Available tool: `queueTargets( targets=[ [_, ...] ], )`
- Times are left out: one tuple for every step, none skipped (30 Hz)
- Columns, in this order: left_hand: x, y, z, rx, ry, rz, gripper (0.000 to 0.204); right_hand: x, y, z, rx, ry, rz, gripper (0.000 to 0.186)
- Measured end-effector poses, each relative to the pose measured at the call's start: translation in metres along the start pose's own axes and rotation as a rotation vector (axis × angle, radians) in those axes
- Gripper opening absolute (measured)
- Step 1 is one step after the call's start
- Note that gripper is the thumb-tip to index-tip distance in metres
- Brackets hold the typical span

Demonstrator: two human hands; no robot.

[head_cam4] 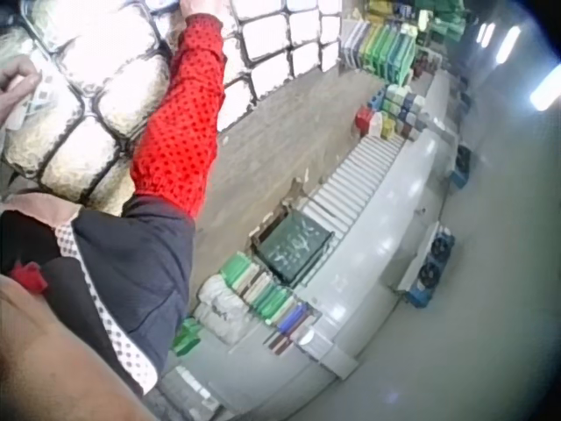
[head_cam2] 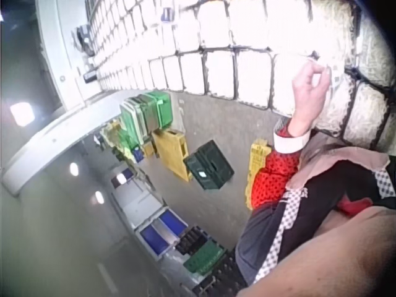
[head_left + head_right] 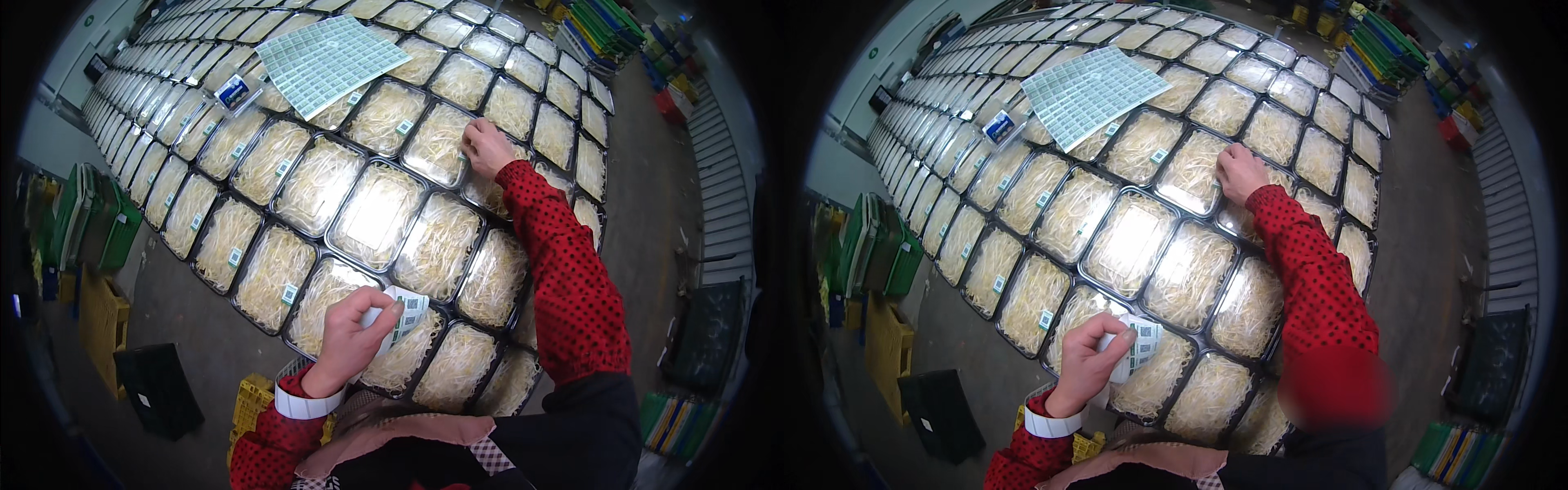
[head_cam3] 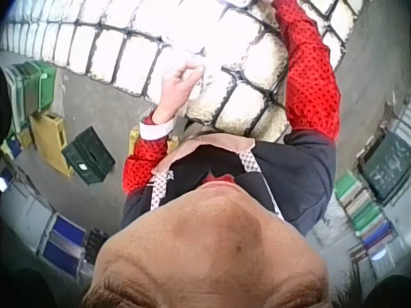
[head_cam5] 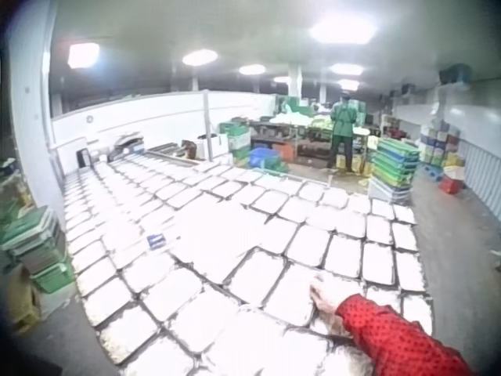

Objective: The person applies printed labels to the lids of many prepacked noodle containers arranged on a table. They peel each label from a roll and press it onto a container, then move to the next one in sequence.

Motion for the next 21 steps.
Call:
queueTargets(
  targets=[
    [0.000,0.002,-0.001,-0.016,0.003,0.004,0.007,-0.001,-0.003,-0.002,-0.052,0.007,-0.057,0.018],
    [0.000,0.004,0.000,-0.029,0.005,0.010,0.008,-0.003,-0.006,-0.006,-0.105,0.012,-0.114,0.018],
    [0.001,0.005,-0.005,-0.047,0.019,0.012,0.009,0.005,-0.007,-0.011,-0.148,0.018,-0.164,0.019],
    [0.002,0.007,-0.004,-0.074,0.027,-0.011,0.010,0.002,-0.010,-0.013,-0.111,-0.072,-0.198,0.022],
    [0.002,0.008,0.000,-0.100,0.034,-0.033,0.011,0.005,-0.001,-0.013,-0.243,-0.085,-0.281,0.020],
    [-0.001,0.012,-0.003,-0.126,0.049,-0.040,0.011,0.025,0.006,-0.014,-0.264,-0.078,-0.185,0.022],
    [-0.004,0.017,-0.004,-0.146,0.027,-0.033,0.011,0.048,0.021,-0.015,-0.291,-0.069,-0.098,0.024],
    [-0.005,0.021,-0.005,-0.175,0.005,-0.032,0.011,0.079,0.019,-0.017,-0.136,-0.071,0.327,0.026],
    [-0.005,0.023,-0.006,-0.188,-0.017,-0.035,0.011,0.121,0.018,-0.033,0.034,-0.089,0.735,0.028],
    [0.000,0.024,-0.006,-0.182,0.018,-0.041,0.010,0.170,0.022,-0.051,0.102,-0.049,1.038,0.029],
    [-0.001,0.027,-0.011,-0.201,0.004,-0.036,0.010,0.212,0.033,-0.069,0.166,-0.097,1.068,0.025],
    [-0.004,0.026,-0.012,-0.191,-0.023,-0.038,0.009,0.230,0.036,-0.086,0.122,-0.050,1.083,0.022],
    [-0.004,0.025,-0.014,-0.193,-0.043,-0.040,0.009,0.242,0.040,-0.097,0.087,-0.169,1.189,0.022],
    [-0.011,0.026,-0.017,-0.222,-0.158,0.008,0.009,0.250,0.044,-0.104,0.015,-0.216,1.228,0.020],
    [-0.019,0.025,-0.019,-0.252,-0.271,0.066,0.008,0.254,0.046,-0.110,-0.061,-0.262,1.274,0.018],
    [-0.026,0.025,-0.023,-0.281,-0.385,0.124,0.007,0.258,0.044,-0.115,-0.102,-0.275,1.305,0.018],
    [-0.023,0.024,-0.024,-0.234,-0.361,0.096,0.006,0.261,0.040,-0.120,-0.142,-0.289,1.336,0.018],
    [-0.019,0.024,-0.026,-0.187,-0.340,0.065,0.006,0.263,0.038,-0.123,-0.181,-0.301,1.362,0.017],
    [-0.015,0.023,-0.029,-0.141,-0.318,0.034,0.005,0.265,0.042,-0.123,-0.201,-0.221,1.258,0.018],
    [-0.010,0.024,-0.032,-0.174,-0.287,0.005,0.004,0.268,0.046,-0.122,-0.220,-0.142,1.153,0.019],
    [-0.002,0.025,-0.034,-0.187,-0.206,-0.023,0.005,0.271,0.051,-0.121,-0.235,-0.061,1.047,0.020]
  ],
)
Point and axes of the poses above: each hand's wrist, its own z-axis towards the middle knuckle, its own y-axis out of the back of the hand, x = y × z, the point moved 6 cm from there along z, towards the middle knuckle, and after that the axes turned 13 degrees about y, right-handed, at the moved point
